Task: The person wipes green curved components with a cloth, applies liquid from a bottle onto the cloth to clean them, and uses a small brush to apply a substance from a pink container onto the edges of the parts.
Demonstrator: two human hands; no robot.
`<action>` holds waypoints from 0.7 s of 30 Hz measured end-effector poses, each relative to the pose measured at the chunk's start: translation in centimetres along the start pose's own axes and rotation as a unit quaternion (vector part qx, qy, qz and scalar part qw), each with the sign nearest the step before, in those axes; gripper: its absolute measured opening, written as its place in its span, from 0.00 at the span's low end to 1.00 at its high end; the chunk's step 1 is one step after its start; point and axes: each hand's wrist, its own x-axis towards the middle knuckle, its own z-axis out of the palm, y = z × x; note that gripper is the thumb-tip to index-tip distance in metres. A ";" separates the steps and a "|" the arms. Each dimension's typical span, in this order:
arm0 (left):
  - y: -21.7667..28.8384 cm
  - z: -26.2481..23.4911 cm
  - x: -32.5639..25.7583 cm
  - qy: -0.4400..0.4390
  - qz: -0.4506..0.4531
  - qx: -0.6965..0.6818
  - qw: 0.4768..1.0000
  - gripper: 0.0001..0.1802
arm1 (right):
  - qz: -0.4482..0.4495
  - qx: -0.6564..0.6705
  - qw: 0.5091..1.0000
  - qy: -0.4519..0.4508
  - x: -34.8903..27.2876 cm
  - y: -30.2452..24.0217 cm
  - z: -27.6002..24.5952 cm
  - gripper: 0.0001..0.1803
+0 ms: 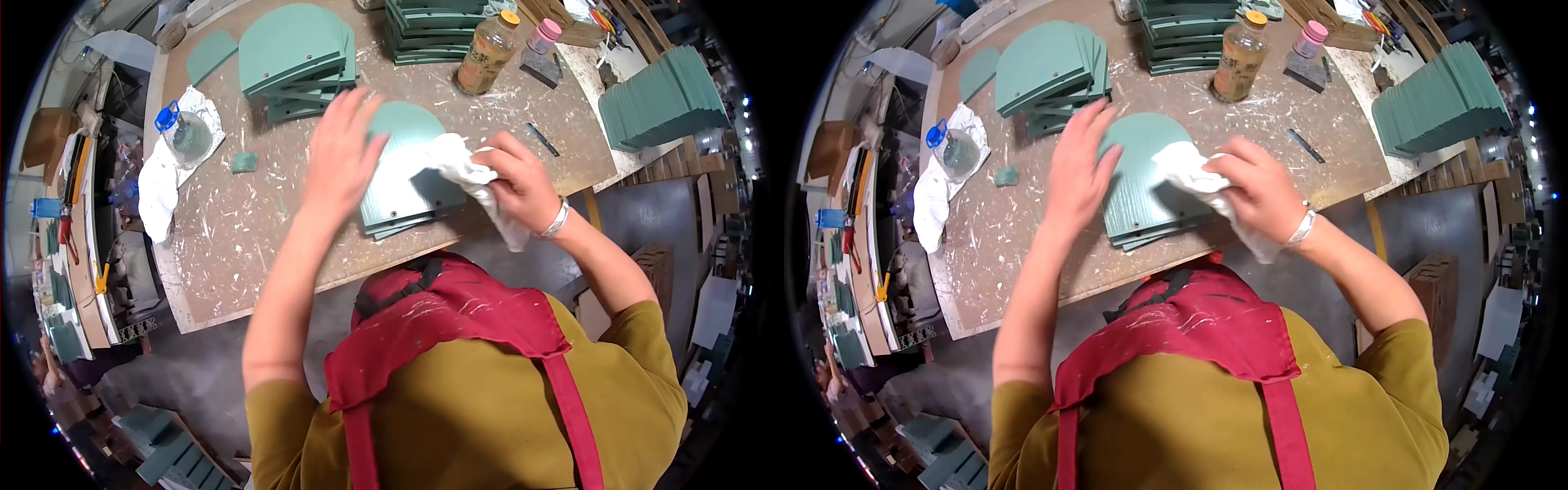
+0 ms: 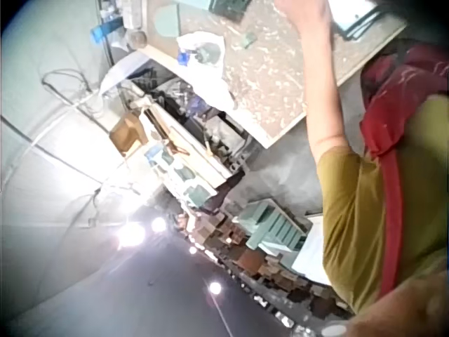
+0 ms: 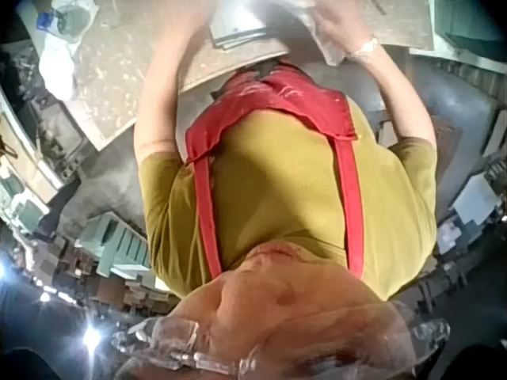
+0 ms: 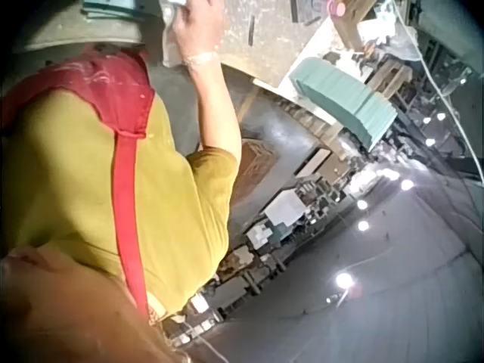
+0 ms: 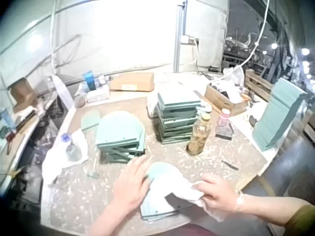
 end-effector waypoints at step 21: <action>-1.2 5.4 2.2 -0.119 0.023 0.103 0.987 0.25 | -0.025 -0.078 0.996 0.022 -1.4 -2.8 9.3 0.16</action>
